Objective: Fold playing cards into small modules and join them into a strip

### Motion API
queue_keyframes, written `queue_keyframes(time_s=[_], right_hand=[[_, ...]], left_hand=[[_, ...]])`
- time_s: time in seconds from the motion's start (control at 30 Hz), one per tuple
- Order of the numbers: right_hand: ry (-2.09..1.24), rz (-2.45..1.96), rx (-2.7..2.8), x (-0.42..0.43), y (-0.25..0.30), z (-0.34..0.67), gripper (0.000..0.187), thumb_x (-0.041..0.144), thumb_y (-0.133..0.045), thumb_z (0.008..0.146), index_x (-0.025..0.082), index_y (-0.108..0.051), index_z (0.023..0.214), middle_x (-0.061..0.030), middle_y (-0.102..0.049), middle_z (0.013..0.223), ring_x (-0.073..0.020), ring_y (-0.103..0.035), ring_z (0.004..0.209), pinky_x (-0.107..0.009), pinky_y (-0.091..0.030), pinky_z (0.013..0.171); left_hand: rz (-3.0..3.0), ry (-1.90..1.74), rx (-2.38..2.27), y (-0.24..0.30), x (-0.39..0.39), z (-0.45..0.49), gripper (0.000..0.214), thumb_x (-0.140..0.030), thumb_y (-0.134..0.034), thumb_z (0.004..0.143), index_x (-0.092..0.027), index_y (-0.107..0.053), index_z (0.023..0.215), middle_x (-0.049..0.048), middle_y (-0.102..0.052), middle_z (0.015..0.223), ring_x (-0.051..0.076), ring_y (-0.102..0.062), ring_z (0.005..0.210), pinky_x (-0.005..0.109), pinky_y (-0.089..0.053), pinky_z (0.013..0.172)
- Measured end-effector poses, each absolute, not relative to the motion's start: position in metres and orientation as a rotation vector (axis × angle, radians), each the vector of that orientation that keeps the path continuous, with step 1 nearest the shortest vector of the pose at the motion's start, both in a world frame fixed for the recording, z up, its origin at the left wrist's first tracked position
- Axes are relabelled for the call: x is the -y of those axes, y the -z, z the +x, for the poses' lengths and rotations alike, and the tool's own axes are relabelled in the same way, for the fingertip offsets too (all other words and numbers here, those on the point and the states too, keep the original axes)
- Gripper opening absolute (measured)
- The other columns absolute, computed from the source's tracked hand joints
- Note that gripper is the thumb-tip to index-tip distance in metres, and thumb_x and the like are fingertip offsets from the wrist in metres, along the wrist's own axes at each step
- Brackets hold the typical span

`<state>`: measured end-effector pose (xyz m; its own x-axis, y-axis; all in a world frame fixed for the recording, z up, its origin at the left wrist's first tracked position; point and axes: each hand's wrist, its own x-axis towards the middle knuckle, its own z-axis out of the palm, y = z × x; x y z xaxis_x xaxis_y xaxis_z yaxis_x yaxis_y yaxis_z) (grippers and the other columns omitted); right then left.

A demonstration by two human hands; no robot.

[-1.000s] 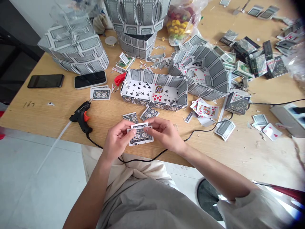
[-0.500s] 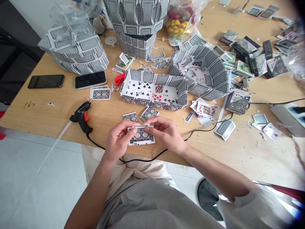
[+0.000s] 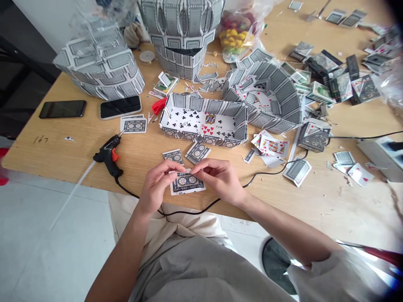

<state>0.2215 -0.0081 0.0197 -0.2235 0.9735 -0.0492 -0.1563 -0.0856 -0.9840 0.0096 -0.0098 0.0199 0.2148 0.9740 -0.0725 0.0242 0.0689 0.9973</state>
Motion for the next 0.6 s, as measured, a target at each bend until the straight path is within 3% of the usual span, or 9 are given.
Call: queue_keyframes(time_s=[0.27,0.6], right_hand=[[-1.397,-1.100,1.321,0.012,-0.016,0.221,0.012,0.023,-0.074,0.094,0.019,-0.085,0.094,-0.0062,-0.081,0.089,-0.0162,-0.070,0.076,-0.029,-0.050,0.067],[-1.479,-1.095,1.309,0.011,-0.017,0.221,0.015,0.028,-0.071,0.097,0.019,-0.082,0.101,-0.0061,-0.079,0.090,-0.0157,-0.066,0.073,-0.029,-0.049,0.065]], left_hand=[[1.250,-0.740,-1.281,-0.032,0.005,0.008,0.038,-0.055,-0.074,0.095,-0.018,-0.079,0.093,0.0006,-0.068,0.077,0.016,-0.057,0.071,0.025,-0.042,0.063],[1.349,-0.693,-1.332,-0.032,0.004,0.004,0.036,-0.055,-0.074,0.095,-0.019,-0.081,0.098,0.0005,-0.068,0.076,0.014,-0.052,0.064,0.024,-0.038,0.057]])
